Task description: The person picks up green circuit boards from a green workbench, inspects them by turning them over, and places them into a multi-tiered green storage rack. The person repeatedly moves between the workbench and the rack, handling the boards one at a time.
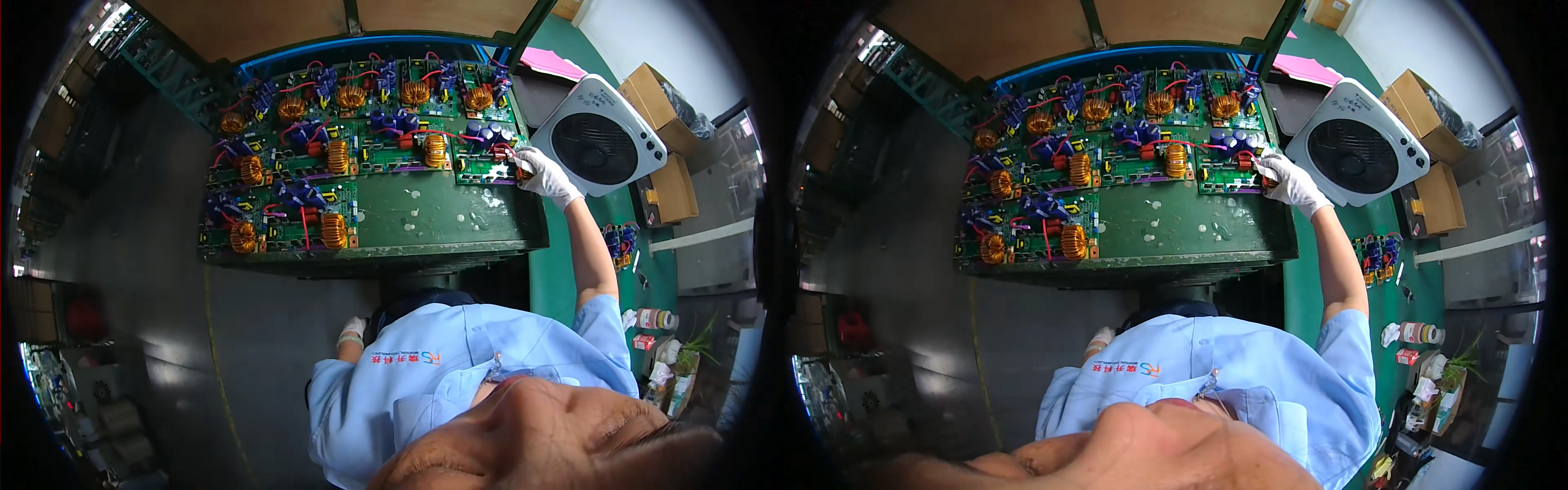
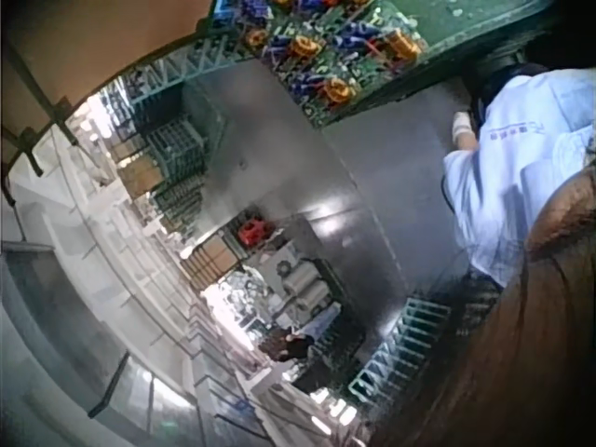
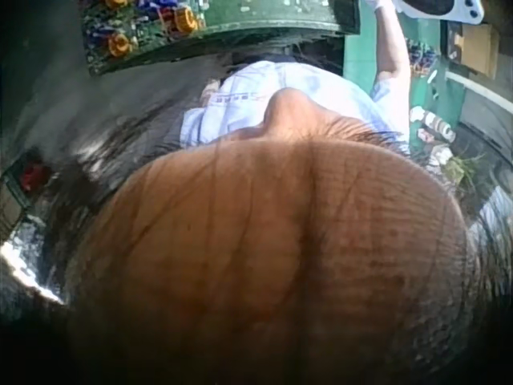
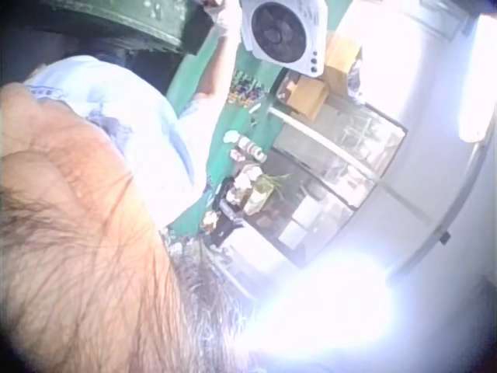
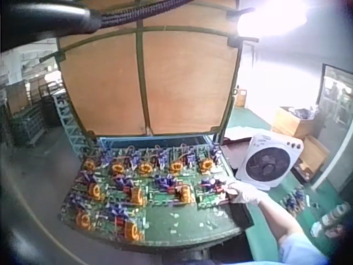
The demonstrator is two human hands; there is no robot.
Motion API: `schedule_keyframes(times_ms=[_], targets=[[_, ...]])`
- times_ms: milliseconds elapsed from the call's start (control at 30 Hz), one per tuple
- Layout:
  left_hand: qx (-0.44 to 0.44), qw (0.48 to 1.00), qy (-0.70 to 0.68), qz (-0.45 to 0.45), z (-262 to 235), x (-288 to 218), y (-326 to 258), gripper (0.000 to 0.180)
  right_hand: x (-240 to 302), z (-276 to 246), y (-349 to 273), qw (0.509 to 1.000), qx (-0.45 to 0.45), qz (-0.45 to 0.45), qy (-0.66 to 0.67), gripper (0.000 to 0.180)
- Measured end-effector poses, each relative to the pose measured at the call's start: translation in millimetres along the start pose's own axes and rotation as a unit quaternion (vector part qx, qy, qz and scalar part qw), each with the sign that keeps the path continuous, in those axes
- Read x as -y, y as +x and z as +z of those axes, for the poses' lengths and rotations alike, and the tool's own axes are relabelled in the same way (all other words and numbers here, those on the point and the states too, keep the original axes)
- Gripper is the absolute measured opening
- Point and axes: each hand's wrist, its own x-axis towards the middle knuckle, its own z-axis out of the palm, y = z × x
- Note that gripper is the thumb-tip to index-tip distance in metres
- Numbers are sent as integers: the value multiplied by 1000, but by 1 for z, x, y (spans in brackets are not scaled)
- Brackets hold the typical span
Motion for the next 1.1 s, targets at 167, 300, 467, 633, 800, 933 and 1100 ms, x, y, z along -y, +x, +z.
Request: schedule_keyframes(times_ms=[167, 300, 467, 633, 800, 933, 1100], targets=[[4, 1000, 11, 7, -25, -39, 11, 46, -14, 8, 19, 997, -68, -31, 18, 72], [5, 1000, -6, 28, -36, -59, 24, 45, -27, 22, 33, 990, -117, -51, 63, 73], [18, 999, -6, 44, -38, -71, 38, 44, -22, 17, 32, 995, -62, 5, 81, 74], [29, 998, -1, 51, -37, -74, 44, 43, -24, 19, 28, 995, -74, -27, 63, 72], [36, 998, 1, 50, -36, -72, 41, 42, -20, 23, 30, 993, -78, -27, 79, 71], [36, 998, 4, 50, -39, -66, 39, 41, -17, 23, 34, 989, -93, -95, 67, 69], [46, 998, 0, 47, -33, -58, 32, 40, -4, 7, 22, 998, -43, -34, 24, 71]])
